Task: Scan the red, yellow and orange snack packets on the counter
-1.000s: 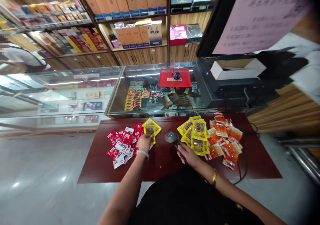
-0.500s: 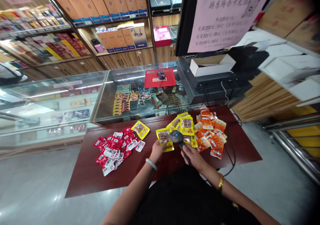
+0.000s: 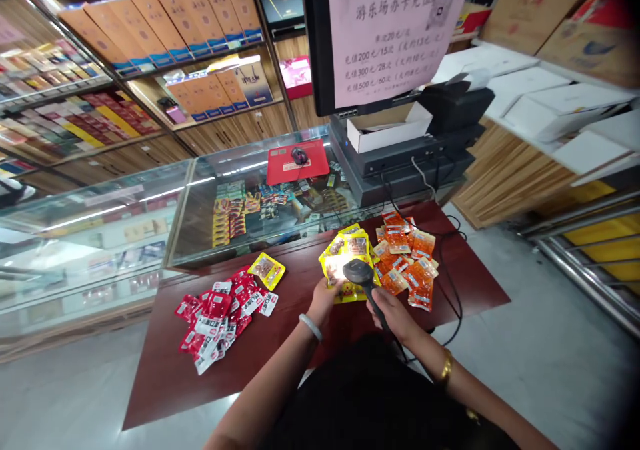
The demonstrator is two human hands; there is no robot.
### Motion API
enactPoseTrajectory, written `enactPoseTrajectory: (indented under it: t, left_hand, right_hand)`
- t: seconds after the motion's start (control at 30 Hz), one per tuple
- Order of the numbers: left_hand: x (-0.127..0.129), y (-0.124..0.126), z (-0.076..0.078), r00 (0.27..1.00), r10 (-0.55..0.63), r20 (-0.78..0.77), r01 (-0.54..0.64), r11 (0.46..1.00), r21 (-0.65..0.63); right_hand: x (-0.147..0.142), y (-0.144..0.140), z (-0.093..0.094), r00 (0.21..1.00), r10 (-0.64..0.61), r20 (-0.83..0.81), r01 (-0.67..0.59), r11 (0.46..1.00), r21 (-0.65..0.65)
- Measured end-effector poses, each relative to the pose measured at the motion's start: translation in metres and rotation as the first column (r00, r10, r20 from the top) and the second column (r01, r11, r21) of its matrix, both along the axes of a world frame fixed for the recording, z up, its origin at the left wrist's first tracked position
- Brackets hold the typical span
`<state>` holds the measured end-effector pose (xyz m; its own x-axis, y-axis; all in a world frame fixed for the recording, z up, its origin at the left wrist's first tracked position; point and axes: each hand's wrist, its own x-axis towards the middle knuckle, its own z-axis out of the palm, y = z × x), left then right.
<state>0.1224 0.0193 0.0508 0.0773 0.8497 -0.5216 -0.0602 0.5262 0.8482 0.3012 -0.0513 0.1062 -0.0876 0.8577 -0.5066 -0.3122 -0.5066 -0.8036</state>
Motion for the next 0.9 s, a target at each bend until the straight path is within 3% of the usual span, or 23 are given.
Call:
enactPoseTrajectory:
  t: [0.1,0.17,0.33,0.47,0.53,0.6,0.73,0.83,0.9]
  left_hand:
    - [0.017,0.008,-0.003,0.994,-0.028,0.107,0.031,0.999,-0.025]
    - [0.030,0.017,-0.005,0.995,-0.063,0.083,0.065,0.997,-0.030]
    - [0.054,0.051,-0.015,0.961,-0.234,-0.145,0.238,0.971,0.012]
    - [0.055,0.067,-0.016,0.821,-0.363,-0.442,0.402,0.915,-0.004]
    - [0.050,0.067,-0.015,0.734,-0.374,-0.567,0.437,0.899,-0.028]
    - [0.042,0.063,-0.014,0.695,-0.370,-0.616,0.443,0.896,-0.038]
    - [0.014,0.052,-0.019,0.707,-0.314,-0.634,0.387,0.922,-0.024]
    - [-0.022,0.050,-0.022,0.735,-0.240,-0.634,0.300,0.954,-0.014]
    - [-0.051,0.051,-0.020,0.711,-0.141,-0.689,0.196,0.981,0.001]
  right_hand:
    - [0.010,-0.001,-0.002,0.999,-0.052,-0.003,0.052,0.999,-0.009]
    - [0.017,-0.001,-0.002,0.996,-0.086,-0.007,0.086,0.996,-0.031]
    - [0.027,0.004,-0.006,0.986,-0.163,0.028,0.164,0.985,-0.052]
    - [0.026,0.008,-0.011,0.982,-0.182,0.047,0.185,0.980,-0.072]
    - [0.024,0.009,-0.013,0.984,-0.171,0.043,0.174,0.981,-0.086]
    - [0.021,0.010,-0.013,0.988,-0.149,0.043,0.152,0.986,-0.074]
    - [0.014,0.012,-0.012,0.994,-0.092,0.059,0.095,0.995,-0.036]
    - [0.005,0.016,-0.014,0.996,-0.055,0.067,0.058,0.997,-0.043]
    - [-0.003,0.019,-0.015,0.997,-0.038,0.074,0.042,0.998,-0.054]
